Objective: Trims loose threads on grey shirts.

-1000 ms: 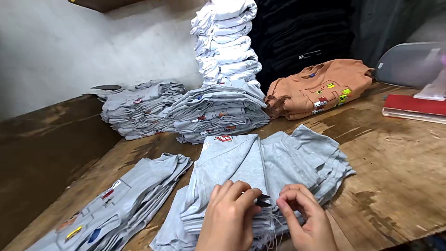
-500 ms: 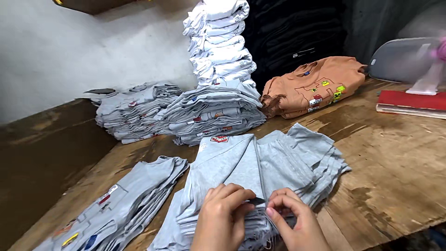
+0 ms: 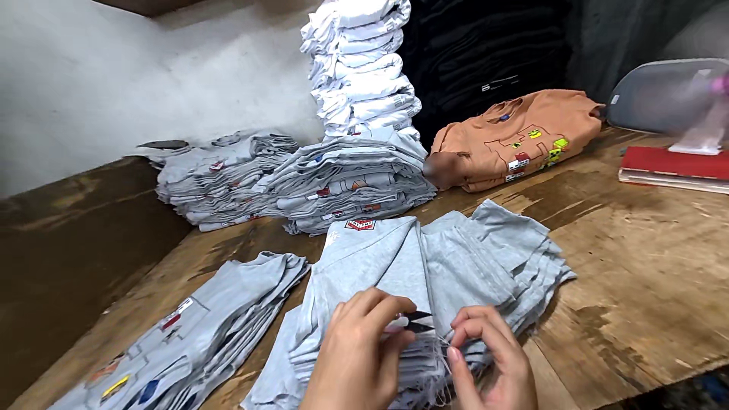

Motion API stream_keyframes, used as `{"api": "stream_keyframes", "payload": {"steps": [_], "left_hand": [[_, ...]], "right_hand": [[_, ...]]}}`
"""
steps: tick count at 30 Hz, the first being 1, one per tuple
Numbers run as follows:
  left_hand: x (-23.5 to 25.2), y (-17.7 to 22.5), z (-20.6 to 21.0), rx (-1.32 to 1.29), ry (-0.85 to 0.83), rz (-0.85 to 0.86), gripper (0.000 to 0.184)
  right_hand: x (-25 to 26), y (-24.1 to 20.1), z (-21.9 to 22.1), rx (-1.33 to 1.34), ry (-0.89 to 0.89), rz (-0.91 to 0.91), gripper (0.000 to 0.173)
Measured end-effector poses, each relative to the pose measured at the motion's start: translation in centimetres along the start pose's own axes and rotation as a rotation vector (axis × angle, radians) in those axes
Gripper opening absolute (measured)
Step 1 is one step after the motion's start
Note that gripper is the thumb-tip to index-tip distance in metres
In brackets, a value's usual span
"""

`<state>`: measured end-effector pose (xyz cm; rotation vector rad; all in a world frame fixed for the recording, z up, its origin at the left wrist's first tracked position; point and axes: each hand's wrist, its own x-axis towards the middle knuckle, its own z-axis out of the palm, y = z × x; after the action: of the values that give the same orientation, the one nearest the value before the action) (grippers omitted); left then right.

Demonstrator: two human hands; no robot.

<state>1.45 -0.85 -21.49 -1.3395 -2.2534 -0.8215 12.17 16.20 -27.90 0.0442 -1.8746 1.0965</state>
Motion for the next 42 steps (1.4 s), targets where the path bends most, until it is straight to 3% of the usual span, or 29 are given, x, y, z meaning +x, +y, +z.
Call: {"api": "stream_keyframes", "payload": {"steps": [3,6,9,12,17,21,23,27,30,33,36,39,42], "left_hand": [[-0.9,-0.9,0.1,-0.145,-0.045,-0.09,0.031],[-0.9,-1.3,0.0,-0.185,0.002,-0.103,0.036],[-0.5,-0.9,-0.5,-0.059,0.041,-0.019,0.023],[0.2,0.1,-0.2,0.11,0.071,0.091,0.02],[0.8,1.4,1.9,0.214,0.09,0.169,0.017],[-0.2,0.4,0.9,0.011,0.054,0.032,0.021],[-1.0,-0.6,0.3,-0.131,-0.031,-0.062,0.028],[-1.5,-1.6,0.6,-0.329,-0.039,-0.103,0.021],[-1.3,-1.6,0.4,-0.305,-0.082,-0.14,0.034],[-1.3,-2.2,0.3,-0.361,-0.057,-0.16,0.019],[-1.1,-2.8,0.3,-0.477,0.023,-0.166,0.016],[-0.3,-2.4,0.1,-0.543,0.047,-0.166,0.01],[-0.2,-2.3,0.0,-0.43,-0.043,-0.174,0.027]], "right_hand": [[-0.1,0.1,0.4,0.026,0.006,-0.024,0.016],[0.0,-0.3,0.9,-0.052,-0.017,0.09,0.03],[0.0,-0.3,1.0,0.047,-0.062,0.219,0.018],[0.0,-0.4,1.0,0.117,0.03,0.243,0.015],[0.3,-0.3,1.4,0.028,0.149,0.085,0.013],[0.0,0.0,0.5,0.047,0.05,-0.002,0.009],[-0.1,0.4,0.5,0.041,0.02,-0.041,0.022],[0.5,-0.9,2.7,-0.046,0.078,-0.068,0.041],[1.2,-0.5,4.1,0.013,0.132,-0.102,0.032],[1.4,-0.5,3.8,0.054,0.111,-0.099,0.033],[1.5,-0.6,4.2,-0.024,0.125,-0.081,0.039],[2.2,0.6,5.4,0.12,0.182,-0.114,0.011],[2.8,1.0,5.9,0.333,0.189,0.042,0.01]]}}
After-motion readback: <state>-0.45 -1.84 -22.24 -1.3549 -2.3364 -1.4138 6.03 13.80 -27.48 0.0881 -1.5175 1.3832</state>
